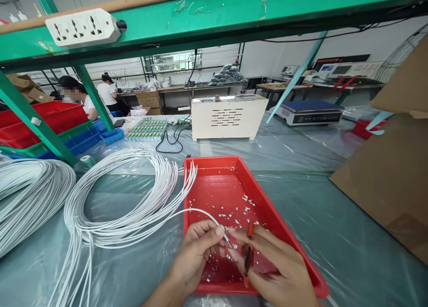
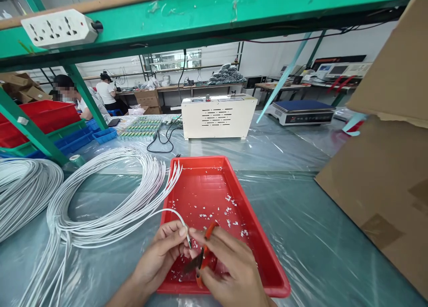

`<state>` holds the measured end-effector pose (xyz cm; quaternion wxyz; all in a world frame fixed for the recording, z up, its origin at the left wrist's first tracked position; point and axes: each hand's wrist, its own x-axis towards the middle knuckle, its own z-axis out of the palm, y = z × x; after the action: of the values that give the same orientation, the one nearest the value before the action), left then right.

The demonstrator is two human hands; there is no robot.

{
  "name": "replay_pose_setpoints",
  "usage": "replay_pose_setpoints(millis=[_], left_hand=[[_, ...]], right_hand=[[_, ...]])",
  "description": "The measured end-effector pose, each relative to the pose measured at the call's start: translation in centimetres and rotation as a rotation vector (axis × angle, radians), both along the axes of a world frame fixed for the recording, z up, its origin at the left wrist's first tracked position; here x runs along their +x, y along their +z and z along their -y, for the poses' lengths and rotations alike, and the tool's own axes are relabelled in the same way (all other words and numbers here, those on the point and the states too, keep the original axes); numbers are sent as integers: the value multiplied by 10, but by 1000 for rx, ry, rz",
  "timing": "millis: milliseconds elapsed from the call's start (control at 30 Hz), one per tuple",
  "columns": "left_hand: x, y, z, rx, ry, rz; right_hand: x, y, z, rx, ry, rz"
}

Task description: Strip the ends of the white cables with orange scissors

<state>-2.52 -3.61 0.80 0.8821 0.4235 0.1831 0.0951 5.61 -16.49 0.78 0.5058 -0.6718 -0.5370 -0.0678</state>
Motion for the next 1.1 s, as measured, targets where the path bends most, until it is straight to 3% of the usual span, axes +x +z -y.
replay_pose_setpoints(millis=[100,167,333,400,467,533,600,667,900,1100], left_hand=[[0,-1,3,100,-71,-26],[-1,-1,4,305,-82,-41],[-8,4,7,1035,241,74],[-9,4,9,1156,203,154],[-9,4,10,1099,109,130],[-8,4,12,912,43,38],[-7,5,14,745,22,-24],[-6,7,14,681,33,-23],[-6,10,13,721,118,6],[-10,7,12,970,113,17]], right_hand=[[1,1,-1,94,34,133],[1,1,0,158,-1,179],[2,3,6,114,-120,-24],[3,3,7,69,-128,-177],[4,2,5,32,-110,-387],[6,1,3,-1,-61,-638],[7,0,0,-4,3,-848],[8,-1,-2,22,48,-967],[9,-3,-3,57,60,-1023],[10,-5,0,60,-61,-840]])
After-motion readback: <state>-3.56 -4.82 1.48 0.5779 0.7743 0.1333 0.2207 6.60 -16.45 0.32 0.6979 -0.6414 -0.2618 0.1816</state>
